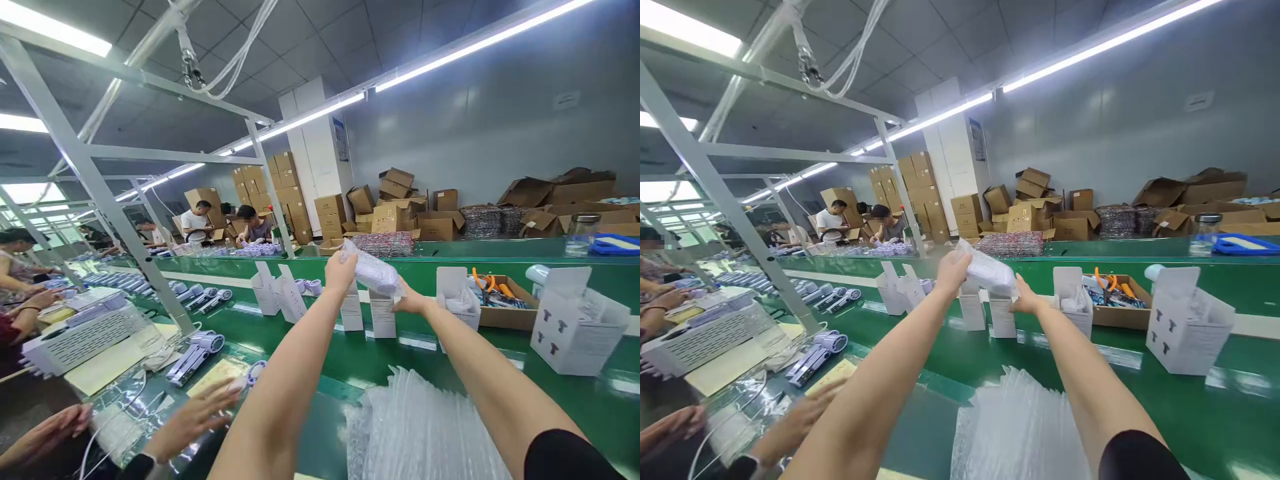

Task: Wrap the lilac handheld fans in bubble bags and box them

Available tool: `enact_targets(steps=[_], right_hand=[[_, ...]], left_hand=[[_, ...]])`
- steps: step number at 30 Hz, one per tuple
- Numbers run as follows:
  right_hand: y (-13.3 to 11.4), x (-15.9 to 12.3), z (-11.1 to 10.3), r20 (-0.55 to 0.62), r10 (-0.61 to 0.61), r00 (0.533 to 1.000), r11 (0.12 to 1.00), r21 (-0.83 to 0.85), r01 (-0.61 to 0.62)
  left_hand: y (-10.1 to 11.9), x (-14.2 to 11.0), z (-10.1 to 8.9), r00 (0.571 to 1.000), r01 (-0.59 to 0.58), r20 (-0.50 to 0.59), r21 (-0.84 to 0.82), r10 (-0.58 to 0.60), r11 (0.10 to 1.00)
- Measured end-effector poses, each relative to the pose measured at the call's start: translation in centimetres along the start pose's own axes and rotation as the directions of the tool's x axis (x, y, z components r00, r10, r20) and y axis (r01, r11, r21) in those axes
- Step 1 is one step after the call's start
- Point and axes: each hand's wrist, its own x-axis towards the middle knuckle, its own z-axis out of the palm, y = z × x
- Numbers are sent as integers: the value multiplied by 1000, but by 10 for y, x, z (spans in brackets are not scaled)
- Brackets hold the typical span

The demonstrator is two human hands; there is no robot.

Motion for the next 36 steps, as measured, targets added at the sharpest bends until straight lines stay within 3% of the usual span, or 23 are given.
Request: enact_targets(steps=[3, 6, 7, 9, 11, 13, 17, 21, 25, 29, 31, 33, 36], right_hand=[[23, 13, 7, 28, 29, 999, 998, 62, -30], [29, 15, 13, 41, 28, 999, 994, 108, -32], [29, 15, 16, 42, 22, 999, 992, 120, -27], [26, 14, 23, 38, 6, 999, 990, 140, -12], [23, 14, 27, 22, -10, 1000, 988, 152, 6], [21, 12, 27, 6, -16, 1000, 987, 161, 15], [23, 3, 18, 1, 27, 1000, 985, 173, -27], [25, -6, 10, 15, 65, 998, 981, 182, -67], [27, -6, 9, 0, 90, 996, 977, 193, -88], [27, -6, 7, 16, 76, 997, 983, 167, -78], [25, -8, 5, 13, 58, 998, 989, 135, -59], [24, -11, 5, -4, 45, 999, 994, 97, -44], [24, -15, 3, -32, 49, 998, 998, 33, -48]], left_hand=[[-7, 13, 17, 994, -41, -84, 243, 63, 969], [-10, 19, 26, 986, -28, -119, 562, 115, 826], [-10, 18, 30, 986, -58, -87, 634, 146, 771], [-6, 13, 43, 965, -238, 102, 728, 242, 643], [0, 7, 60, 889, -456, 346, 723, 300, 519], [5, 2, 76, 845, -534, 451, 697, 285, 479], [10, 2, 92, 918, -397, 319, 703, 238, 589], [3, 6, 91, 941, -338, 256, 698, 222, 632], [-11, 6, 81, 885, -445, 447, 730, 130, 519], [-37, -7, 67, 751, -622, 657, 669, 69, 406], [-51, -17, 66, 703, -681, 709, 647, 57, 344], [-57, -28, 69, 705, -688, 704, 651, 85, 321], [-46, -43, 60, 725, -685, 653, 645, 221, 339]])
